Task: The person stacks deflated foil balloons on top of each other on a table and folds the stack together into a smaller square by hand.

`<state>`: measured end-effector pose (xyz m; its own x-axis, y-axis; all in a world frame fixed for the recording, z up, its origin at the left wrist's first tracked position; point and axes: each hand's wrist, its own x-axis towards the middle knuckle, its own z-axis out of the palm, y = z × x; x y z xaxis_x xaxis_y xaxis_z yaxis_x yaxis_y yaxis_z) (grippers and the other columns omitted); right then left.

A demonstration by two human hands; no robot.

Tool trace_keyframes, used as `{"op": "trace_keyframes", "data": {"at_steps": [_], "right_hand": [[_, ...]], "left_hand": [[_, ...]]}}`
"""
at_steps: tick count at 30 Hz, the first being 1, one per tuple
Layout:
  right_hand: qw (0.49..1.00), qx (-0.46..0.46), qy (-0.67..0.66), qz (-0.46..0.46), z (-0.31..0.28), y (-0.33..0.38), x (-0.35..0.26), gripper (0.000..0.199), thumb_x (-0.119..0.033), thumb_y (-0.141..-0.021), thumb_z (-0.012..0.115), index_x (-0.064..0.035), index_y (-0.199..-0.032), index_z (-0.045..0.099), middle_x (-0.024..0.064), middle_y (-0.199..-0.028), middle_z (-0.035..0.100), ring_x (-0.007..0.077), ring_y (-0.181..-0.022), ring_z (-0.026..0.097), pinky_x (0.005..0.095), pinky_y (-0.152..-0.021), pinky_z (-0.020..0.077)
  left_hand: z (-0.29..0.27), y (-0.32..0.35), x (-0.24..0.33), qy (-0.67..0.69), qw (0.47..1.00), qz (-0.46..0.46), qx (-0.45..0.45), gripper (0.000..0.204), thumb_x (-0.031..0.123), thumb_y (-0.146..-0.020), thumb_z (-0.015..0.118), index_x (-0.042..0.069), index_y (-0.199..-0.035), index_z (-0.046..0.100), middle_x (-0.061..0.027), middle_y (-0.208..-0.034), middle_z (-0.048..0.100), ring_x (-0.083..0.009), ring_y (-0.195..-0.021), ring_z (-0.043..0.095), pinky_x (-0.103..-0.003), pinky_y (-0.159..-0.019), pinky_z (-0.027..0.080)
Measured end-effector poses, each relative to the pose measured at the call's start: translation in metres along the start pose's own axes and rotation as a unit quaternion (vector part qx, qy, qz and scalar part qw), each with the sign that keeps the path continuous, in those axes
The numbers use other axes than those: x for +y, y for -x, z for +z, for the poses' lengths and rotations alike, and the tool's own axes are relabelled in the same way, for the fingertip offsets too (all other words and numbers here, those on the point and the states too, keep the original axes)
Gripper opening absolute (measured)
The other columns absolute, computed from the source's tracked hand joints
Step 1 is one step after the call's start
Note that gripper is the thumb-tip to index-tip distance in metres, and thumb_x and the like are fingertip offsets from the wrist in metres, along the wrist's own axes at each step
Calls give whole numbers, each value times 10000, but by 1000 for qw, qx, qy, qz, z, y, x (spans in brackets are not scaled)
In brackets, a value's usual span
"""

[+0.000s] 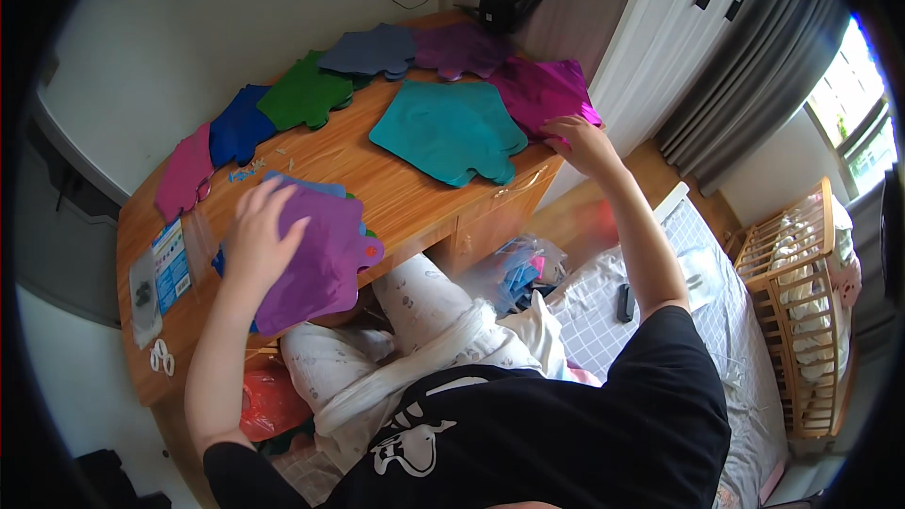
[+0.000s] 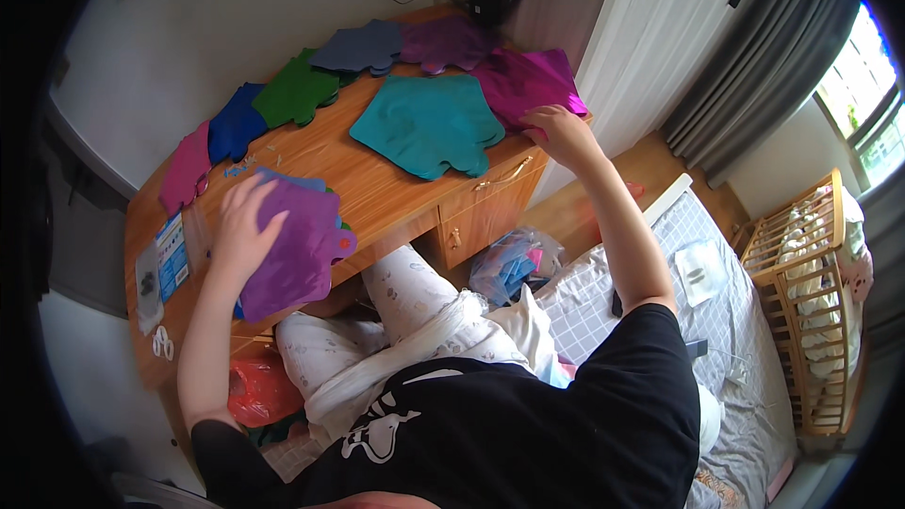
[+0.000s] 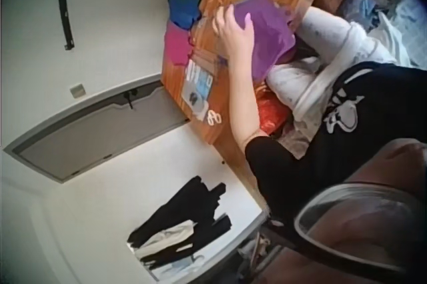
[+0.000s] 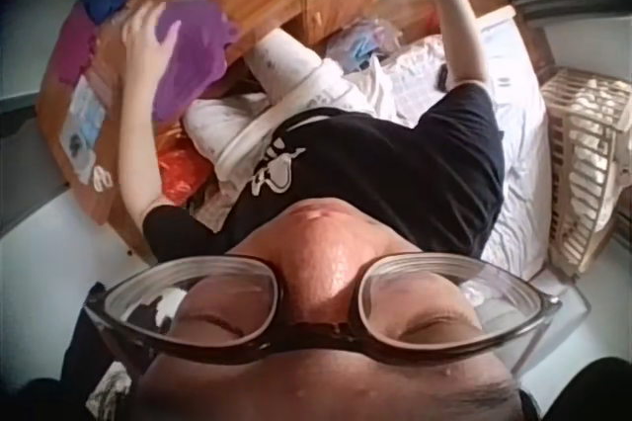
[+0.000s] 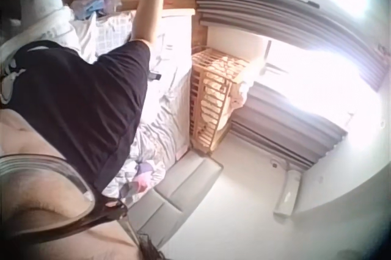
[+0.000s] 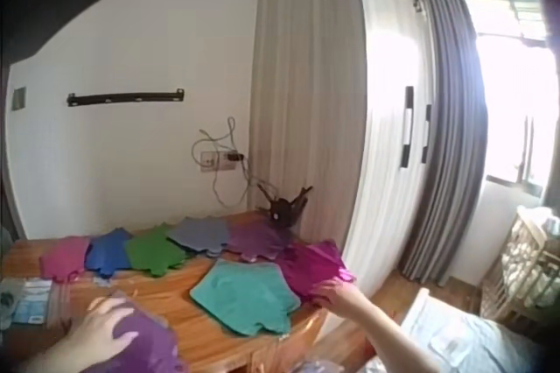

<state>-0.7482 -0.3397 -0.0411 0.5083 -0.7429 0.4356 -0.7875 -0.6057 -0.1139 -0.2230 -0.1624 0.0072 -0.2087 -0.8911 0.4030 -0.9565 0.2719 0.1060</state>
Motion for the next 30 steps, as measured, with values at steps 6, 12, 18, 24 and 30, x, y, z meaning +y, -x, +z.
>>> {"op": "trace_keyframes", "data": {"at_steps": [6, 12, 18, 24, 30], "right_hand": [[996, 49, -38, 57, 1, -12, -17, 223, -219, -893, 722, -67, -1050, 766, 116, -1031, 756, 316, -977, 705, 417, -858, 557], [980, 28, -130, 150, -19, -32, 7, 254, -251, -807, 817, -48, -956, 780, 147, -903, 751, 314, -821, 724, 408, -737, 560], [966, -78, -194, 149, -25, -63, 40, 314, -254, -778, 843, -33, -984, 758, 164, -914, 741, 265, -847, 718, 391, -761, 550], [948, 239, -108, 178, -56, -101, 98, 210, -204, -957, 696, -29, -1074, 696, 155, -946, 738, 258, -881, 719, 385, -786, 544], [859, 479, -67, 168, -143, -99, 6, 229, -222, -999, 671, -40, -1128, 618, 148, -960, 723, 264, -873, 703, 385, -774, 550]], "left_hand": [[64, -106, 115, 239, 957, 161, -29, 511, 254, -919, 745, 80, -1378, 601, -162, -1442, 568, -345, -1352, 521, -437, -1131, 424], [138, -180, 218, 285, 936, 203, -39, 589, 362, -934, 709, 52, -1410, 555, -188, -1441, 567, -351, -1357, 518, -453, -1154, 403], [176, -198, 250, 206, 962, 179, -31, 708, 399, -940, 679, 42, -1497, 428, -224, -1393, 593, -373, -1323, 546, -478, -1167, 379], [174, -203, 262, 203, 960, 134, -140, 774, 436, -957, 661, 60, -1548, 333, -229, -1429, 568, -380, -1355, 524, -531, -1196, 322], [182, -193, 241, 236, 962, 127, -58, 725, 447, -970, 644, 55, -1520, 383, -220, -1427, 574, -361, -1350, 535, -566, -1203, 295]]}}
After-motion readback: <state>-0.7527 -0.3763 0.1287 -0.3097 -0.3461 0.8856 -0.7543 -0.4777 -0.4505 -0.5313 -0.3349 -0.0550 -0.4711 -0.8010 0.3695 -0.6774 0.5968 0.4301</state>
